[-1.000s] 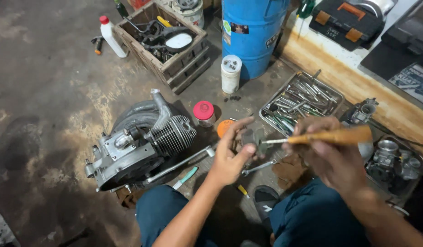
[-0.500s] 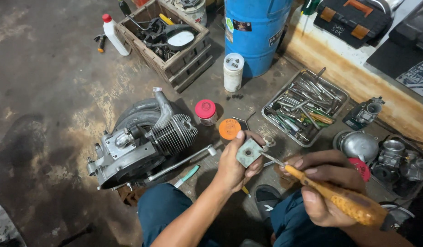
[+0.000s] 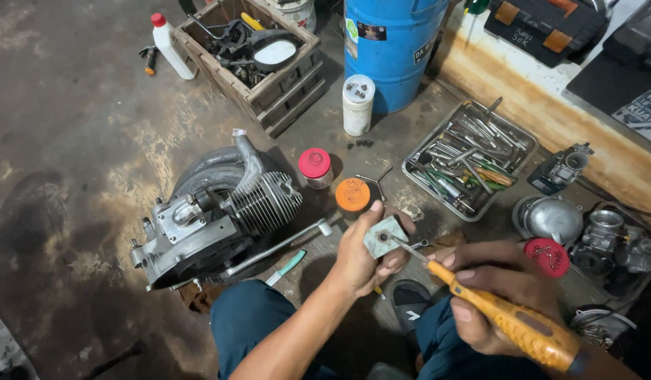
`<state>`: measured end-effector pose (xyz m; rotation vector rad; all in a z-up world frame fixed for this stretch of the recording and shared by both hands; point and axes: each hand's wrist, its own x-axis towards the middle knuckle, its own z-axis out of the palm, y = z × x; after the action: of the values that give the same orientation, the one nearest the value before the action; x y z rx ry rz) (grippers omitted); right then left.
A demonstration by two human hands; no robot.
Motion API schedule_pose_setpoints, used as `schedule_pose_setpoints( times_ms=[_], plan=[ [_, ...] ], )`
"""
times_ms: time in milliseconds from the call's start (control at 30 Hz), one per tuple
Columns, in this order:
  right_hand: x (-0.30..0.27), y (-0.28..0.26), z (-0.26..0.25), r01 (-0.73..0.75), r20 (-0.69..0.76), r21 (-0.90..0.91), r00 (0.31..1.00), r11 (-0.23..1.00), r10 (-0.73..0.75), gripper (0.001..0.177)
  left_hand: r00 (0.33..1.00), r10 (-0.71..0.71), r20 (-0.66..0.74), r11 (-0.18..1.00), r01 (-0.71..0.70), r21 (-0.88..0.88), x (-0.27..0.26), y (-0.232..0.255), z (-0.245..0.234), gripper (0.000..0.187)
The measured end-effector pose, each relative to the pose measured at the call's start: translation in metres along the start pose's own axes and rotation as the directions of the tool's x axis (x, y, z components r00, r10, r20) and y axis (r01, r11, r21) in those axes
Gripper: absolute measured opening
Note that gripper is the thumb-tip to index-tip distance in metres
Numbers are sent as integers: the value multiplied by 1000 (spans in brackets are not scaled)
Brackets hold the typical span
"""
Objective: The person holds a small metal block and uses a screwdriver to scrape and clean its surface. The person rotates the block to access different sides while continuing to scrape with the screwdriver.
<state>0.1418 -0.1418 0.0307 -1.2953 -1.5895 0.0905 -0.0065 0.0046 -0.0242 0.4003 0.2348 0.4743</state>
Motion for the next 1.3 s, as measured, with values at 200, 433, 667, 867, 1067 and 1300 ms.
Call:
schedule_pose_setpoints(
  times_ms=[200,433,667,867,1067,1300],
  plan=[
    [2,0,3,93,-2,45,996,995,-93,34,992,-50,114,998,52,-19,-2,3,2,57],
    [13,3,9,98,10,179,995,979,-101,34,1000,-1,1,979,1,206,2,2,2,53],
    [13,0,5,130,123,138,981,982,-147,34,1000,19,-23,962,-12,274,6,-5,-10,49],
    [23,-11,4,183,127,140,971,973,-201,28,974,224,-23,864,-188,468,4,-2,-11,42],
    [44,-13,5,319,208,44,924,947,-321,32,941,242,-235,852,-90,516,8,-7,-4,43],
    [46,19,42,76,34,679,990,730,-135,12,738,-160,-655,986,146,-77,18,-33,-4,42]
  ],
)
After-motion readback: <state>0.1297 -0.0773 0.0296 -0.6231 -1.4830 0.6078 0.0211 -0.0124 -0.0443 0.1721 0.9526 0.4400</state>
